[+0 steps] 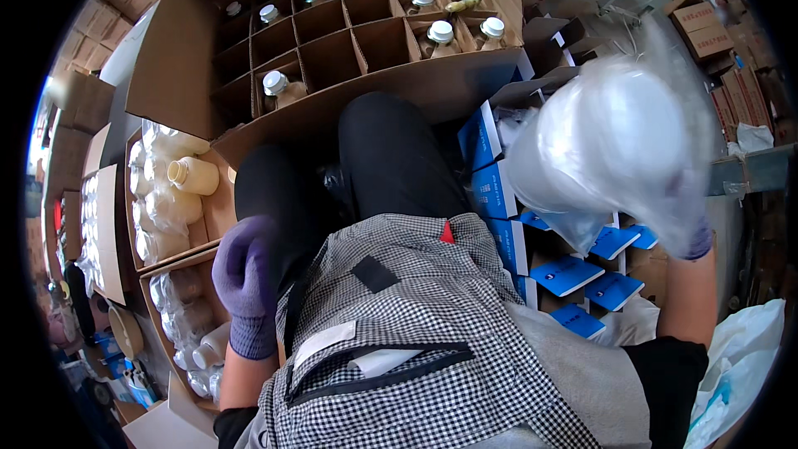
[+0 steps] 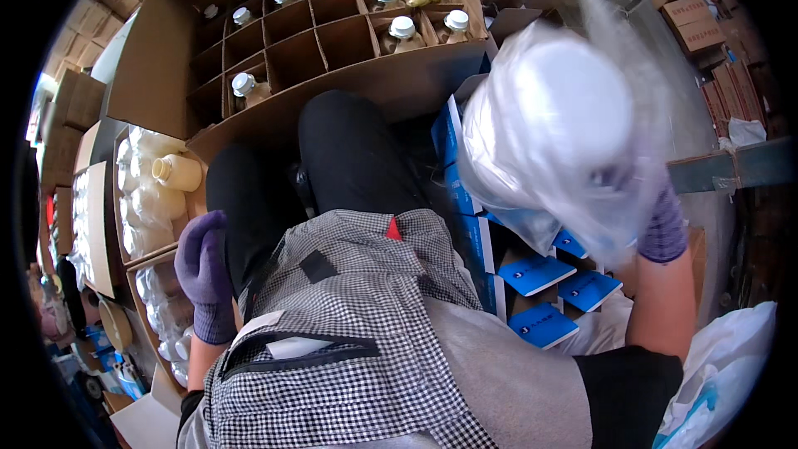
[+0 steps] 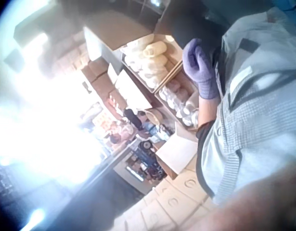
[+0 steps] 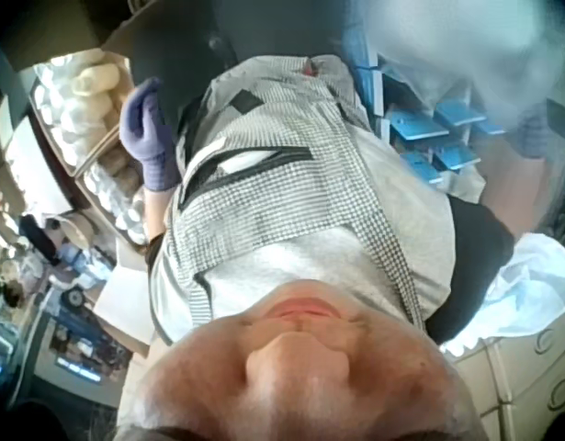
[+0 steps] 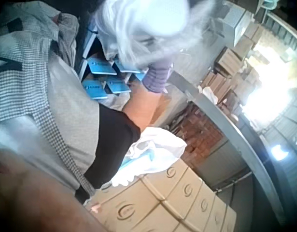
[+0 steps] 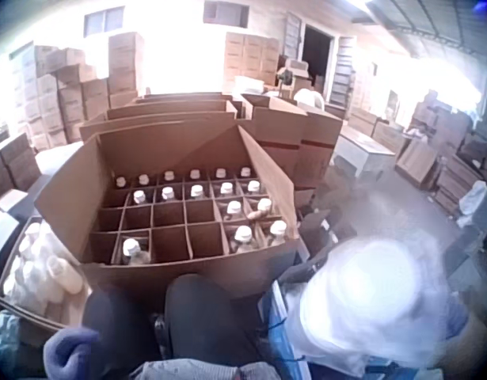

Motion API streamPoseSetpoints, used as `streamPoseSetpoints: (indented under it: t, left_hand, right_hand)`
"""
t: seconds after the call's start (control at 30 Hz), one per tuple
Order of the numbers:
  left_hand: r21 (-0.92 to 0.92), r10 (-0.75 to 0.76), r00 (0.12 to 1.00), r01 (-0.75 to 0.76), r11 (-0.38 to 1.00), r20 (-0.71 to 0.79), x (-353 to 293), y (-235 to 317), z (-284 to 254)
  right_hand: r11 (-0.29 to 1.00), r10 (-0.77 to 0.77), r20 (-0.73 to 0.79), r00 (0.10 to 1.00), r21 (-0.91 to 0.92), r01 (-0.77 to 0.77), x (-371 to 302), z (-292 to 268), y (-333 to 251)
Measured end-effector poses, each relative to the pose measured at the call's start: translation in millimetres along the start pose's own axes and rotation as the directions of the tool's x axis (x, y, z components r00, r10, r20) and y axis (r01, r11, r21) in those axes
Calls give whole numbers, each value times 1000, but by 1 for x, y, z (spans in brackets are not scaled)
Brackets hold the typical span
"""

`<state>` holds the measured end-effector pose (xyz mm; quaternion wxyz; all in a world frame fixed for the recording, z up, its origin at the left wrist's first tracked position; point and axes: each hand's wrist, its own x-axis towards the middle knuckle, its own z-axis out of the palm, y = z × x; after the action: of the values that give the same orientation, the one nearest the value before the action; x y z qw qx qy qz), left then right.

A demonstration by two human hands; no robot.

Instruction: The person sits on the floor in a warehouse and assembles white plastic containers. They pick up a container, insert a metal mesh filter, and screw on a lid. The person then places the assembled container into a plastic bag and puts it into a cardboard box. This process is repeated for multiple containers.

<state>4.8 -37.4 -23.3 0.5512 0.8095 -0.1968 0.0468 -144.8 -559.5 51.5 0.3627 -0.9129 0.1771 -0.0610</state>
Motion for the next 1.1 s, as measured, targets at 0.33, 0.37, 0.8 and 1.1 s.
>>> streamPoseSetpoints:
  t: [0.33, 0.37, 0.8, 1.1]
  left_hand:
    - [123, 137, 989, -144, 982, 60, -5, 4, 21]
    - [109, 90, 995, -95, 989, 50, -10, 0, 18]
    - [0, 1, 991, -1, 1000, 137, -14, -4, 22]
    - [41, -23, 984, 16, 999, 178, -17, -14, 27]
  right_hand:
    - [883, 461, 174, 870, 6, -469, -7, 35, 62]
    - [927, 360, 124, 925, 63, -369, -18, 31, 71]
    - [836, 543, 21, 839, 78, -543, -63, -6, 80]
    - [758, 596, -27, 802, 349, -551, -54, 9, 85]
